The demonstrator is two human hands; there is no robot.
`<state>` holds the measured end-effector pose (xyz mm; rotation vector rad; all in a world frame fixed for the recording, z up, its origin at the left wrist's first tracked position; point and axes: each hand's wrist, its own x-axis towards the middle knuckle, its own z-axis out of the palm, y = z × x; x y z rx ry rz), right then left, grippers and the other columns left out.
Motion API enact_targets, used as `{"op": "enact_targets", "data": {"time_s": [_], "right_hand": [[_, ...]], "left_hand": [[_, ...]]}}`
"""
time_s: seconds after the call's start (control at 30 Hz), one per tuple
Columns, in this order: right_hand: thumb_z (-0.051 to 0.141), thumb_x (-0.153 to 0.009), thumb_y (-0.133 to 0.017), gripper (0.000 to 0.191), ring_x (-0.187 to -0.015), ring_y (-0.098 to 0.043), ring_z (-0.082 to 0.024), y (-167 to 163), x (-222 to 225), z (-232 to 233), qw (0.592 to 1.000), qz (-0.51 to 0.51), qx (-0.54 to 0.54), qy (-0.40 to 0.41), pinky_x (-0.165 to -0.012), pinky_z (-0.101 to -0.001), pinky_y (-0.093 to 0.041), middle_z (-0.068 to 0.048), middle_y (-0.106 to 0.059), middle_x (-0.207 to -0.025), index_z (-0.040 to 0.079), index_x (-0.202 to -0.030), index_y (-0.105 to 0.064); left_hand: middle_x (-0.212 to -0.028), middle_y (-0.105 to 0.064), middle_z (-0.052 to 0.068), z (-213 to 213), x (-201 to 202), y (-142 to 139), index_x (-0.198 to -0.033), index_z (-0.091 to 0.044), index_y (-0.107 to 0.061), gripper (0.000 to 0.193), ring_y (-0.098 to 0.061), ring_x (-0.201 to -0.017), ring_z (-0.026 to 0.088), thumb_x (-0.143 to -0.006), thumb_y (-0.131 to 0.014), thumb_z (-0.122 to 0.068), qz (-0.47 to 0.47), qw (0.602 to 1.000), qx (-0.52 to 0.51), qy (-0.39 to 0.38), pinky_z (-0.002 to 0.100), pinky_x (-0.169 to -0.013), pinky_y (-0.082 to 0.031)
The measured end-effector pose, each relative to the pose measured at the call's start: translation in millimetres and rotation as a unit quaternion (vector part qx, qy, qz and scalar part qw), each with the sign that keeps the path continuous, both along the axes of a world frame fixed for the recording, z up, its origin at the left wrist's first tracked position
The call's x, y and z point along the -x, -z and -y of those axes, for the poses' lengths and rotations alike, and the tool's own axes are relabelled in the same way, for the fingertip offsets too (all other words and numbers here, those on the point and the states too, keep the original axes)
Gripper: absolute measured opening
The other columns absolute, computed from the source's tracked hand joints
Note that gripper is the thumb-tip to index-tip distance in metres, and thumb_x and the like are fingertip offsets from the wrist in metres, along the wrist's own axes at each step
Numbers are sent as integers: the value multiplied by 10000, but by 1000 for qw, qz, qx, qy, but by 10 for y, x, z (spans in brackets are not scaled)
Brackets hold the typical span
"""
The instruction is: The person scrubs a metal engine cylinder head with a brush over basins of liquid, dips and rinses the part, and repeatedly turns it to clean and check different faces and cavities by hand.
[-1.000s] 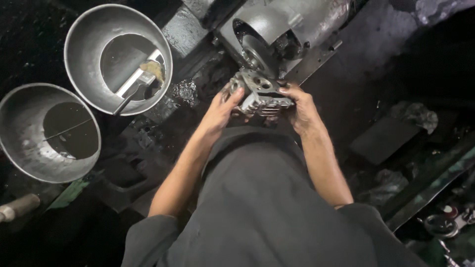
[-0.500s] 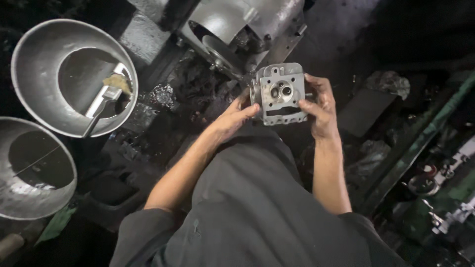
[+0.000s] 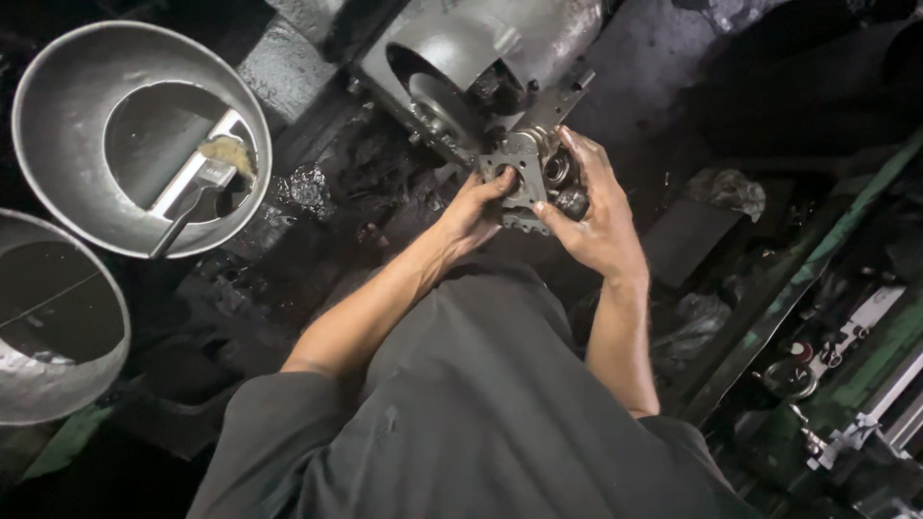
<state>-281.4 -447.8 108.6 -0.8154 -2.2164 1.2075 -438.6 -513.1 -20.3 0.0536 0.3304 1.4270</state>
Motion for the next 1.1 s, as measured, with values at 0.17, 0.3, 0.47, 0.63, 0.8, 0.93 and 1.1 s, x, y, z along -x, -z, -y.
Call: {"op": "enact_targets", "data": {"time_s": [0.17, 0.3, 0.47, 0.63, 0.8, 0.93, 1.1], "right_hand": [[38, -856, -821, 771, -1393, -588, -317, -165, 76, 103, 993, 72, -87, 24, -1146, -367, -499, -174, -536, -1501, 47, -1537, -462], [48, -854, -831, 783, -1396, -586, -338, -234, 146, 139, 990, 87, -113, 18, -1154, -386, -505, -185, -527, -1511, 51, -1544, -461], [46, -832, -829, 770, -1392, -596, -338, -174, 236, 109, 989, 91, -115, 8, -1152, -397, -509, -178, -544, -1503, 56, -1525, -492], [67, -831, -831, 749, -1361, -602, -346, 28, 209, 20, 989, 107, -103, -14, -1114, -399, -507, -180, -558, -1481, 53, -1507, -508], [59, -823, -842, 783, -1331, -594, -310, 337, 125, -21, 993, 104, -38, -28, -1050, -389, -524, -159, -548, -1455, 71, -1516, -478], [16, -808, -816, 973, -1321, -580, -243, 506, -24, 59, 980, -15, 195, -25, -1058, -369, -532, -122, -460, -1533, 92, -1605, -263], [-50, -790, -841, 1029, -1334, -594, -241, 537, -206, 151, 981, -37, 188, 27, -1100, -384, -560, -152, -498, -1505, 58, -1624, -248]], "left_hand": [[-1215, -686, 109, -9, -3, -24, -1395, -35, -535, 498, -686, -1104, 266, -987, -733, -242, 12, 1000, -23, -3, 488, -917, -594], [-1229, -689, 98, -14, -15, -44, -1374, -44, -547, 478, -684, -1137, 259, -985, -734, -251, 44, 999, -28, -8, 493, -974, -589], [-1234, -682, 108, 7, 5, -15, -1353, -39, -563, 468, -681, -1139, 280, -991, -728, -285, 63, 998, -17, -10, 519, -973, -589], [-1251, -673, 118, 94, 33, 65, -1356, -57, -563, 468, -682, -1145, 290, -987, -719, -297, 84, 996, -19, -7, 529, -981, -587], [-1259, -669, 116, 268, 48, 160, -1383, -58, -536, 513, -678, -1148, 275, -970, -728, -293, 26, 999, 24, -18, 518, -979, -585], [-1300, -631, 83, 373, 99, 179, -1435, -80, -461, 633, -602, -1222, 218, -930, -766, -307, -183, 980, 22, -74, 418, -1033, -513], [-1343, -628, 61, 296, 144, 184, -1443, -52, -476, 639, -559, -1267, 161, -942, -738, -349, -298, 951, 76, -15, 308, -1071, -455]]}}
